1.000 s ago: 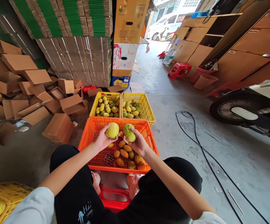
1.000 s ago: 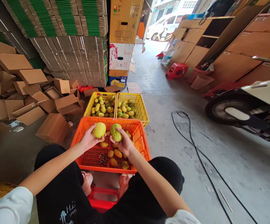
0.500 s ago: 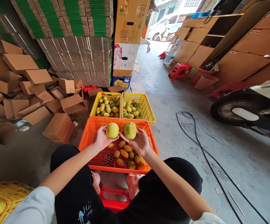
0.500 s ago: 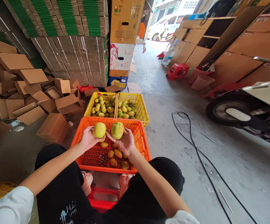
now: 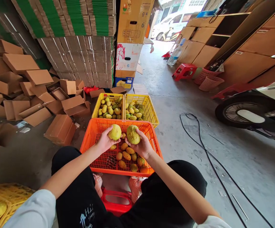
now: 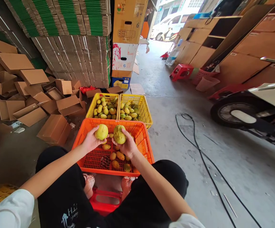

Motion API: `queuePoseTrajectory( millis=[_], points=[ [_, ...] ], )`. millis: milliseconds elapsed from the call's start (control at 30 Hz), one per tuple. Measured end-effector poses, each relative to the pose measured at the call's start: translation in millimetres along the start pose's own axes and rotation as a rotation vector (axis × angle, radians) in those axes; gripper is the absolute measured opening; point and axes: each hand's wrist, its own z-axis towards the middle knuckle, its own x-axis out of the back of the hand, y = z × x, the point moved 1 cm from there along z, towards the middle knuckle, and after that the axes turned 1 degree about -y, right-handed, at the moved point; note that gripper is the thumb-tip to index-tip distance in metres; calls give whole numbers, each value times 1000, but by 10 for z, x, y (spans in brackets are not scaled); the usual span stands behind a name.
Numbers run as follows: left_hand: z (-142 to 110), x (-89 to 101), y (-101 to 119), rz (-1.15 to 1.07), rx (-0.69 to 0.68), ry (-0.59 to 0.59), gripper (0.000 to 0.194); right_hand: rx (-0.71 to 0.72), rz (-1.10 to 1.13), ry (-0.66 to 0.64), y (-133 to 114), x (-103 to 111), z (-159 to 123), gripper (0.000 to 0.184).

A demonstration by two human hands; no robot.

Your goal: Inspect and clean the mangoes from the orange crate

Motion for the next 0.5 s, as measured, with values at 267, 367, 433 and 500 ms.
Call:
queuePoseTrajectory(
  millis=[267, 367, 433, 500],
  points=[
    [19, 19, -19, -41, -6, 49, 20, -39, 7, -25, 4, -9, 7, 21],
    [28, 20, 0, -125, -13, 43, 25, -51, 80, -75, -17, -5, 9, 26],
    [33, 14, 11, -151, -8, 37, 29, -55, 109, -105, -27, -6, 14, 30],
    [31, 5, 18, -157, -17, 25, 32, -50, 124, -118, -33, -11, 20, 31]
  ],
)
